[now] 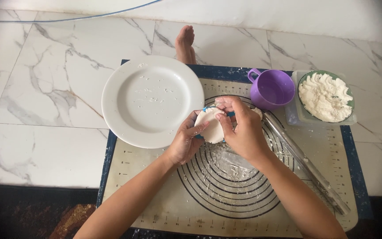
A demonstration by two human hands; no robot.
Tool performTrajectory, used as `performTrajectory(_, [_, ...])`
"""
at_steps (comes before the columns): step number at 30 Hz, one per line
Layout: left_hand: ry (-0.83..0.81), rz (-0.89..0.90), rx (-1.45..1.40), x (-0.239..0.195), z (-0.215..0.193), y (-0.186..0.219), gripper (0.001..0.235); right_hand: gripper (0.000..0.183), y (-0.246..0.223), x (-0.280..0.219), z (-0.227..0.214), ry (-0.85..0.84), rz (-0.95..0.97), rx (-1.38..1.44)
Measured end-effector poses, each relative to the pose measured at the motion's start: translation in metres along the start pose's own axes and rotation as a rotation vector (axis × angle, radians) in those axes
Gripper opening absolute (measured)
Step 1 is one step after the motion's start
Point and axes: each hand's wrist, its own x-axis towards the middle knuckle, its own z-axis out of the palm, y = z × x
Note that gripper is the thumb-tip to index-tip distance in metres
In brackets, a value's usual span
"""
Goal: The person is using a blue plastic mold to shape pieces of white dough into small pastries or dumplings.
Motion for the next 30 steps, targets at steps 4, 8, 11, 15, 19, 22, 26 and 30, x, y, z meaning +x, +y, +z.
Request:
performTrajectory(4, [0.003,0.017,0.004,0.001,-0.003,-0.004,0.038,0.033,0.003,0.0,-0.002,0.027,-0.028,-0.034])
performTrajectory(8, [0.006,0.05,-0.007,0.0,-0.001,-0.003,0.036,0.031,0.004,0.002,-0.002,0.084,-0.068,-0.038])
performTrajectory(11, [0.007,0.085,0.003,0.001,-0.002,-0.004,0.033,0.029,0.005,0.002,-0.001,0.118,-0.081,-0.04])
performTrajectory(15, [0.023,0.133,0.042,0.003,-0.002,-0.004,0.035,0.027,0.007,0.003,0.0,0.144,-0.078,-0.032])
performTrajectory(19, [0.063,0.19,0.077,0.002,-0.002,-0.004,0.035,0.033,0.015,0.002,0.0,0.13,-0.084,-0.044])
performTrajectory(22, [0.065,0.304,0.103,0.001,0.001,-0.007,0.029,0.053,0.01,0.002,0.003,0.04,-0.012,0.034])
performTrajectory(26, [0.078,0.379,0.166,0.002,-0.002,-0.014,0.028,0.039,0.01,0.0,0.011,0.007,0.085,0.085])
performTrajectory(30, [0.084,0.437,0.26,0.002,-0.004,-0.015,0.028,0.03,0.005,-0.004,0.016,0.057,0.141,0.132])
